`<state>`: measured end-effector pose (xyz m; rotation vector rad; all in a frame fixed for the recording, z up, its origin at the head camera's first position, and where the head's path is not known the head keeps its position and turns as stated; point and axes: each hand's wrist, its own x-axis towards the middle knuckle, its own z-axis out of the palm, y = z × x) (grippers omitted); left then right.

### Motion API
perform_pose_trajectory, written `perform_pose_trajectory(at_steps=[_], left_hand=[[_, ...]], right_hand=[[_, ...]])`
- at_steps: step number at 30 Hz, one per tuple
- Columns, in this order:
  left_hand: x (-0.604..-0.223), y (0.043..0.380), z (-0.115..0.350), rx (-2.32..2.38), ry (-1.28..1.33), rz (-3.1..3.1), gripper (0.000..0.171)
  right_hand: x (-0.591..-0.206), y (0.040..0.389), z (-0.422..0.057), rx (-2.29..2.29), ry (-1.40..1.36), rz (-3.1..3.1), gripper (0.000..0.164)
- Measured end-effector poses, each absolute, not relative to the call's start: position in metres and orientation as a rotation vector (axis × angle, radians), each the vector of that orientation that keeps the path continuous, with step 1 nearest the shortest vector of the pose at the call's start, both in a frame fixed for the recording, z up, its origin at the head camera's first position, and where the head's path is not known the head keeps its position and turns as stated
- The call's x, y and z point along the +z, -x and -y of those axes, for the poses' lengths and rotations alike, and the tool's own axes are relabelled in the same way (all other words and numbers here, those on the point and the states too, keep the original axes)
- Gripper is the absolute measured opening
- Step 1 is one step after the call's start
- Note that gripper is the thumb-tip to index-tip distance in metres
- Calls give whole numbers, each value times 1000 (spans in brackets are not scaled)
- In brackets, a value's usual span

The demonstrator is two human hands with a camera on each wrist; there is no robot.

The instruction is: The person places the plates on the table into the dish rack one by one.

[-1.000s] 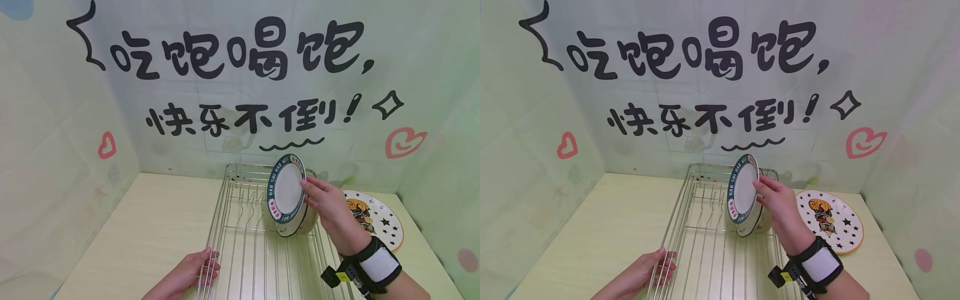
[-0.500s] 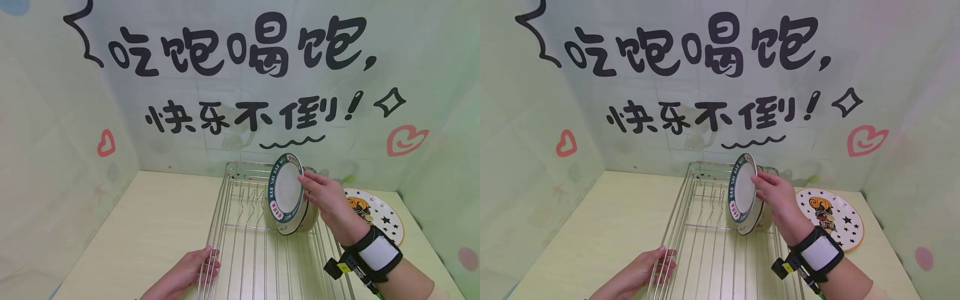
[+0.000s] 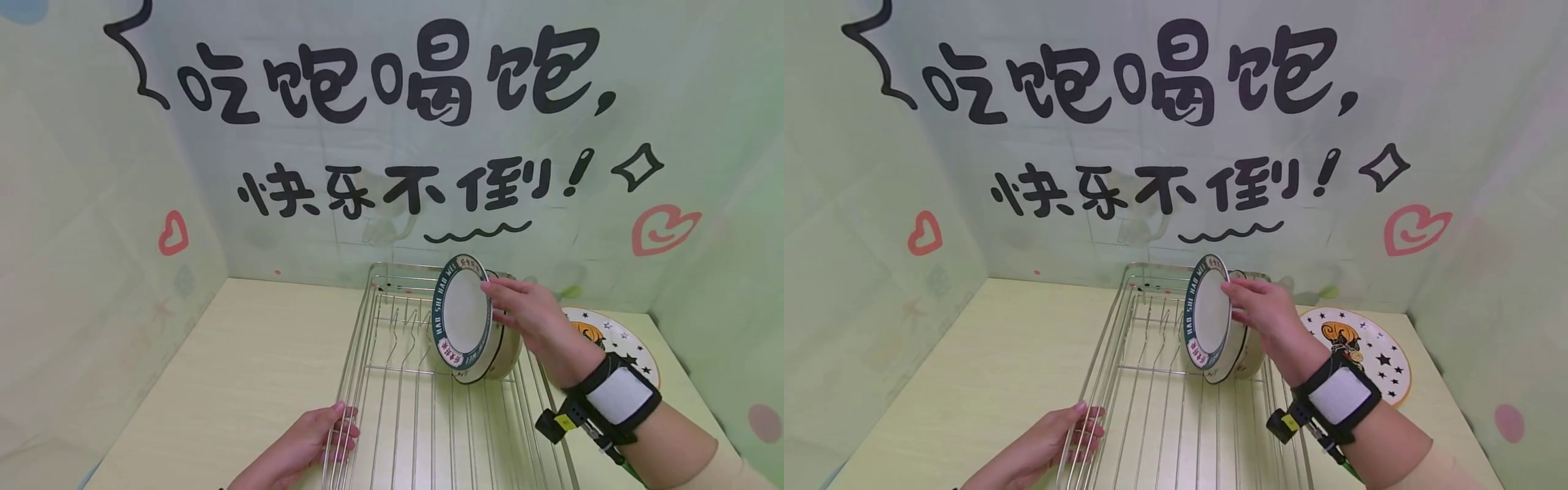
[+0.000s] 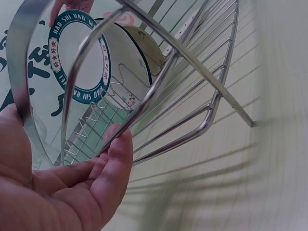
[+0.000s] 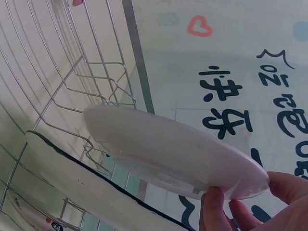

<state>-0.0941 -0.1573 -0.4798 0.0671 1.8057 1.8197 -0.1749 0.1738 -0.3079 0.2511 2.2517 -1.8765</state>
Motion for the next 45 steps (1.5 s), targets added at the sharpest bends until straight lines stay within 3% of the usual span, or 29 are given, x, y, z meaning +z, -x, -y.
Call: perform_pose_trajectory(at_steps=[17, 45], left_hand=[[-481, 93, 158, 1821, -58, -1814, 67], [-480, 93, 158, 1826, -37, -1814, 67]], right_hand=[[-306, 183, -173, -1816, -279, -2318, 59], [-323, 190, -146, -1834, -260, -2358, 42]])
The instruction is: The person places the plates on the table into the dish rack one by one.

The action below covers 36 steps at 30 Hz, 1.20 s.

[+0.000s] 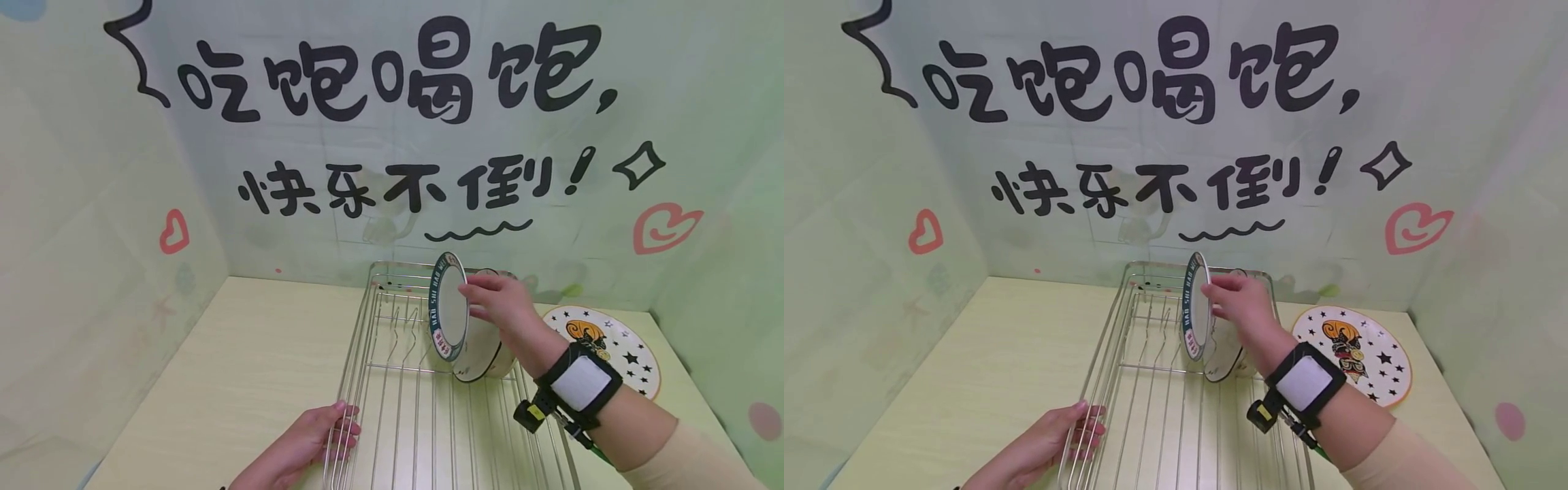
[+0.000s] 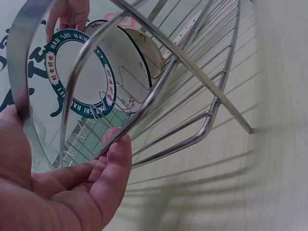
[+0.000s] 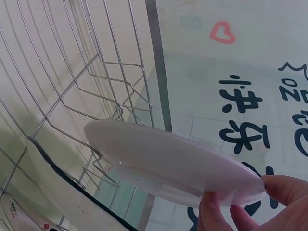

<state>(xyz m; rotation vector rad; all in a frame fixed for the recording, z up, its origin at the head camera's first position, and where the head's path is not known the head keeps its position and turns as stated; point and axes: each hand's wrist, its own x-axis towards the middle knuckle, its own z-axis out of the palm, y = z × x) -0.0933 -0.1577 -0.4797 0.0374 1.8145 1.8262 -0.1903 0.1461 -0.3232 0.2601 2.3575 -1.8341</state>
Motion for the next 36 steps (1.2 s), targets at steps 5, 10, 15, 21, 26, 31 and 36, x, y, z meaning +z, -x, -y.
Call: perform_pose_trajectory(at_steps=[5, 10, 15, 21, 26, 31, 36], left_hand=[[-479, 94, 158, 1825, -41, -1817, 67], [-479, 94, 157, 1826, -42, -1809, 66], [-481, 94, 157, 1850, -44, -1789, 64], [-482, 95, 156, 1863, -45, -1777, 63], [-482, 94, 156, 1856, -36, -1785, 64], [-482, 94, 156, 1855, -45, -1784, 65], [-483, 94, 157, 1850, -58, -1781, 64]], right_hand=[[-331, 191, -139, -1815, -273, -2373, 40], [-338, 190, -133, -1844, -289, -2346, 41], [-345, 188, -128, -1878, -317, -2329, 39], [-354, 187, -124, -1875, -318, -2317, 37], [-358, 187, -121, -1896, -296, -2304, 38], [-362, 185, -118, -1909, -305, -2295, 37], [-365, 184, -116, -1915, -345, -2294, 38]])
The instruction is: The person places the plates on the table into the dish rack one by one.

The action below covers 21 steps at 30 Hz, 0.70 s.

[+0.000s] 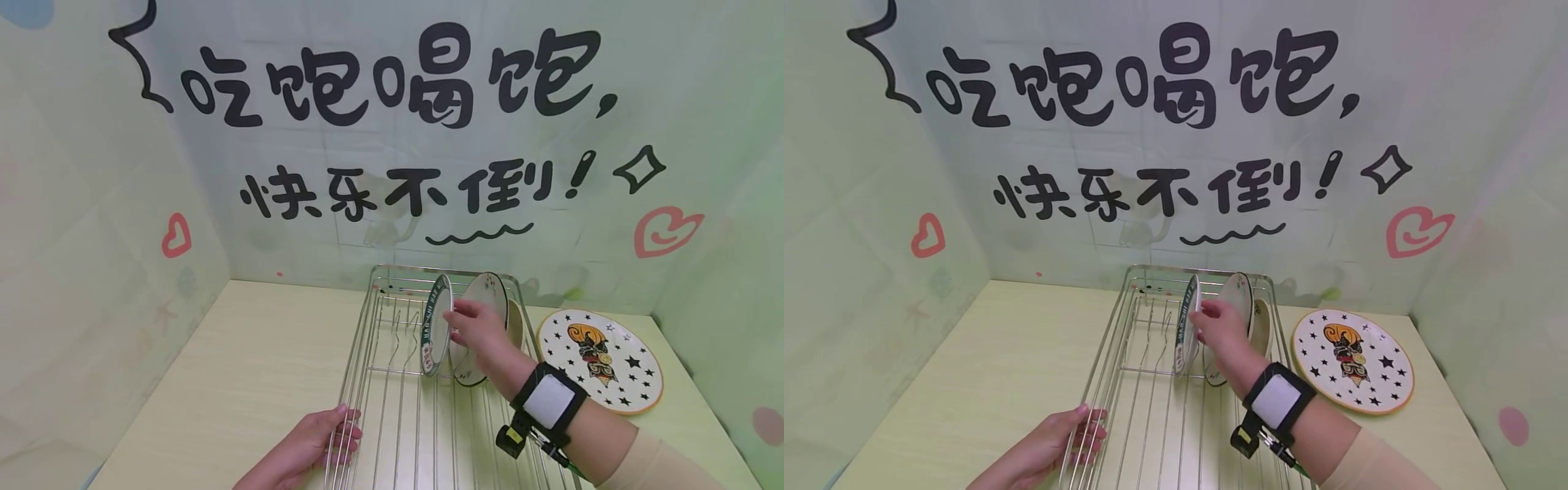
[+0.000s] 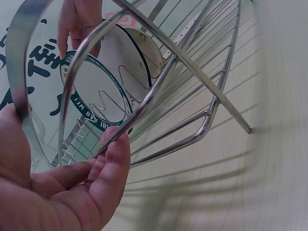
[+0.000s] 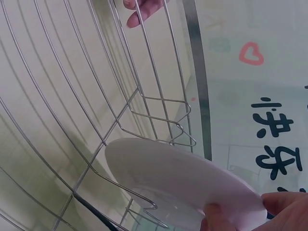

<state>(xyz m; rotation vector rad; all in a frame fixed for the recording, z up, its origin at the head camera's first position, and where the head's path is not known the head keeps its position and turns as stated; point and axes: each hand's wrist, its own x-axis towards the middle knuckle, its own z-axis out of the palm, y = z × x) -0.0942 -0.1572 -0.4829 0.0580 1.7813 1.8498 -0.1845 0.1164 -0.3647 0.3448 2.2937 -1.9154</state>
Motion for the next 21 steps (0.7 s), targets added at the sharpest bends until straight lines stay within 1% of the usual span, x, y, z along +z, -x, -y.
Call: perform_pose_trajectory(at_steps=[11, 15, 21], left_hand=[[-485, 95, 155, 1850, -38, -1776, 64], [-484, 95, 154, 1857, -33, -1769, 64], [-484, 95, 156, 1852, -44, -1784, 65]], right_hand=[[-376, 177, -118, -1961, -340, -2283, 42], [-375, 173, -120, -1958, -360, -2287, 45], [-375, 167, -119, -1931, -305, -2297, 52]])
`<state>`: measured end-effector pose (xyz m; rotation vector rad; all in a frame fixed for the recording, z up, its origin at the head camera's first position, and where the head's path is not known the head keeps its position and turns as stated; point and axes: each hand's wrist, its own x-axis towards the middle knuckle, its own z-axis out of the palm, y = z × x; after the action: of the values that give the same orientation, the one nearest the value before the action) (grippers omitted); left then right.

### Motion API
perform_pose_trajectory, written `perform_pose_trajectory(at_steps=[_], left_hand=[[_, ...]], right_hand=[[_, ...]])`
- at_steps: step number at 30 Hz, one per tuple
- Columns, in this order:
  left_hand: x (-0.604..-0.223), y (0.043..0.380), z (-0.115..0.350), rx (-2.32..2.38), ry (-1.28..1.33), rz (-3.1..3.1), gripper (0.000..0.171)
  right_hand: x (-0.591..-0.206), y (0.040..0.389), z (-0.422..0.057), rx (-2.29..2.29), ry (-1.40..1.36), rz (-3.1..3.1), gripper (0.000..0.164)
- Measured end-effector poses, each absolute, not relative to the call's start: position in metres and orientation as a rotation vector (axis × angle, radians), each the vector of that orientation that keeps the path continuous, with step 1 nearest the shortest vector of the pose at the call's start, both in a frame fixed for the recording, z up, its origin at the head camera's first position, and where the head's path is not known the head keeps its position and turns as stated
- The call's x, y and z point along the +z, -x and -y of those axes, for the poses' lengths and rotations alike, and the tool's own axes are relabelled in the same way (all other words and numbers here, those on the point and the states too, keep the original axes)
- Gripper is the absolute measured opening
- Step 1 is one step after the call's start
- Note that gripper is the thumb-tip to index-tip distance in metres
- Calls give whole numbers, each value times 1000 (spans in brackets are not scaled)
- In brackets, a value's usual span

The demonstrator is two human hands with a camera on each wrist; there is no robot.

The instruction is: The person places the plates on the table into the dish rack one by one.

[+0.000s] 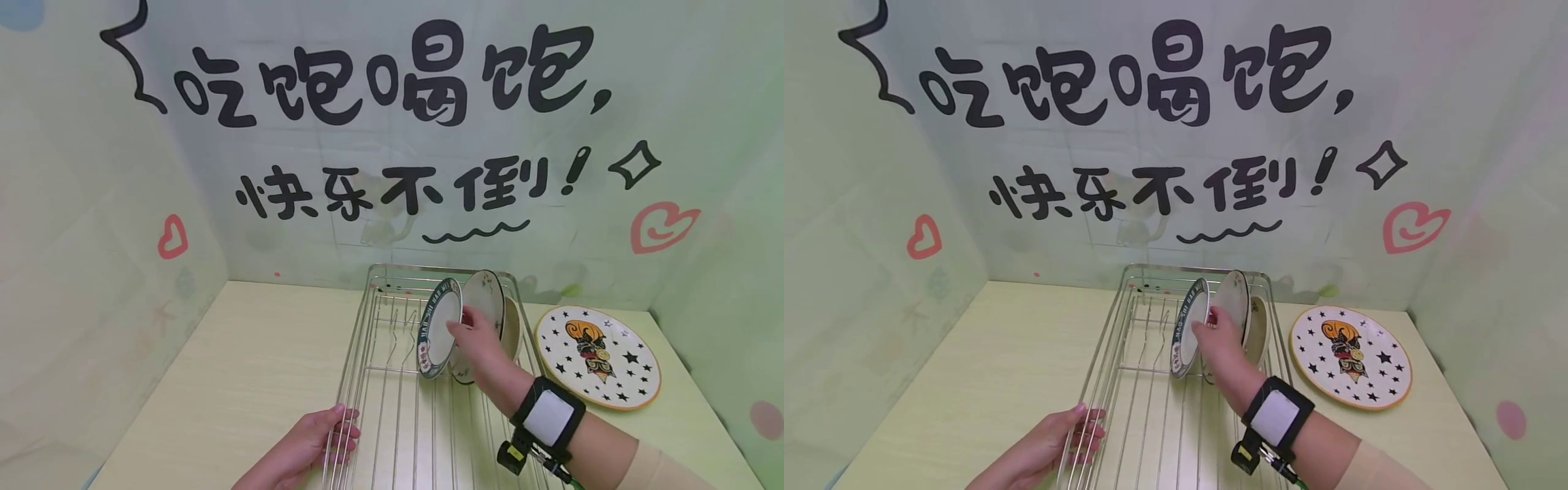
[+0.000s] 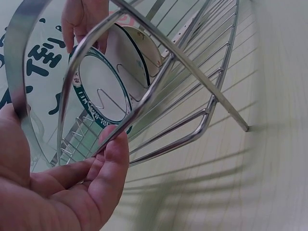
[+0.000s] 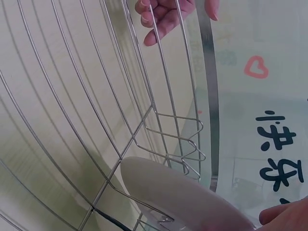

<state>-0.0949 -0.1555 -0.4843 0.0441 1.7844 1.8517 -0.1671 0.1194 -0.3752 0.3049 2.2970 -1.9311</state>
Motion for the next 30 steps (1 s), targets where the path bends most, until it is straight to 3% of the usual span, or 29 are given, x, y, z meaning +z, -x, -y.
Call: perform_pose_trajectory(at_steps=[20, 30], left_hand=[[-482, 93, 157, 1857, -38, -1764, 65], [-483, 94, 156, 1860, -34, -1775, 65]], right_hand=[[-358, 162, -113, -1753, -212, -2445, 76], [-349, 120, -123, -1967, -1, -2342, 71]])
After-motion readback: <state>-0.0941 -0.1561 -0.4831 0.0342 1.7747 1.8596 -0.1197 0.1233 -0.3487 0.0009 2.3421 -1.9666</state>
